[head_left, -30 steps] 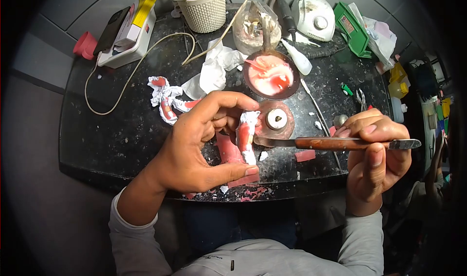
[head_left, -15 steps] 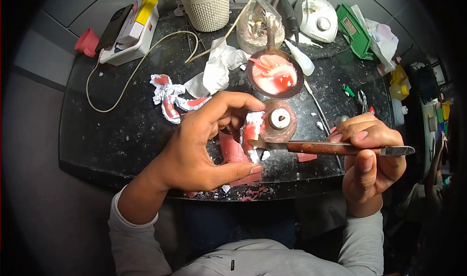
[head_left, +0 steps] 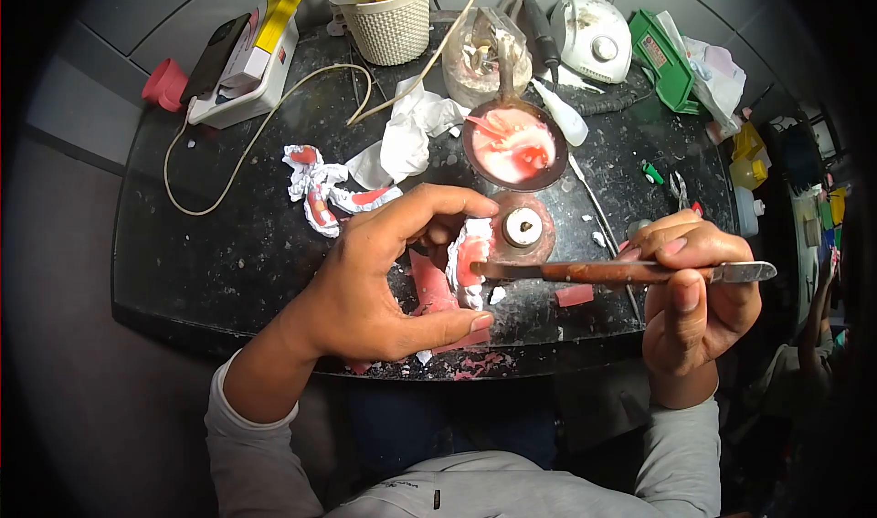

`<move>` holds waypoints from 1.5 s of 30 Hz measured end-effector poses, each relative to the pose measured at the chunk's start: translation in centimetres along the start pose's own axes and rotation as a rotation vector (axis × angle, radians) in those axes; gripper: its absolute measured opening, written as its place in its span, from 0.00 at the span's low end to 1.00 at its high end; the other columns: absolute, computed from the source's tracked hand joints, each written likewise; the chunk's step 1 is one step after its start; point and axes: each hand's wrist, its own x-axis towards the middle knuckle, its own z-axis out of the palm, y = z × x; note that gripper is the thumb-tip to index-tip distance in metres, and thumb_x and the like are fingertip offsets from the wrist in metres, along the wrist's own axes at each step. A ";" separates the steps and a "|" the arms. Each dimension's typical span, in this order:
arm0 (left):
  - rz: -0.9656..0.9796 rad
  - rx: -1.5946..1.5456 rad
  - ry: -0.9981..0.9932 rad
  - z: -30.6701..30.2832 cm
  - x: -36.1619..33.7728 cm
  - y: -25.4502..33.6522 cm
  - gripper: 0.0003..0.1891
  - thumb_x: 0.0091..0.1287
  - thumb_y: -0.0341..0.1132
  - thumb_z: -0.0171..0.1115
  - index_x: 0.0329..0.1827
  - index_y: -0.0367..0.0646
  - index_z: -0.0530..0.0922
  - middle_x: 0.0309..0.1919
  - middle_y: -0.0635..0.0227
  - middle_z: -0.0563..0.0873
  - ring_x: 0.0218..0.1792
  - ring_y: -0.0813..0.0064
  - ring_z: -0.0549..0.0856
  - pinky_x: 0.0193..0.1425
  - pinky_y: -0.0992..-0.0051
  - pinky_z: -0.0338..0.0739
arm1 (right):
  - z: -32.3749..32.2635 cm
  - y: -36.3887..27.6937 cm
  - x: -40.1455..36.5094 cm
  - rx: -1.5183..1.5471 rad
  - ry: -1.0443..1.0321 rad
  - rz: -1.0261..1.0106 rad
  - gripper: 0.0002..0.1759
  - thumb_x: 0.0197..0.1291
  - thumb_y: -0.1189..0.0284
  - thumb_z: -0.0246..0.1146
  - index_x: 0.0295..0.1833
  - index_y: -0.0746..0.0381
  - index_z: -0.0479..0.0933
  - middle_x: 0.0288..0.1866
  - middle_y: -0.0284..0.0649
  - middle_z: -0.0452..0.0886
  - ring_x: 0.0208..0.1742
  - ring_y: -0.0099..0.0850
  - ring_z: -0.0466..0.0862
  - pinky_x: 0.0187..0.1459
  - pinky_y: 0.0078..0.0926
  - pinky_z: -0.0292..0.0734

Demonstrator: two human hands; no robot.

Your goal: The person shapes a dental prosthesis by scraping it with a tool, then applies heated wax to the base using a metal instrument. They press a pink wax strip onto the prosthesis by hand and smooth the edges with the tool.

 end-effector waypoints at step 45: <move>0.113 0.215 0.005 -0.5 0.5 0.9 0.36 0.47 0.32 0.79 0.63 0.38 0.78 0.39 0.65 0.80 0.34 0.76 0.76 0.38 0.77 0.73 | 0.8 -0.3 0.2 0.211 0.137 0.252 0.09 0.70 0.80 0.57 0.49 0.76 0.74 0.43 0.53 0.81 0.31 0.31 0.87 0.30 0.25 0.88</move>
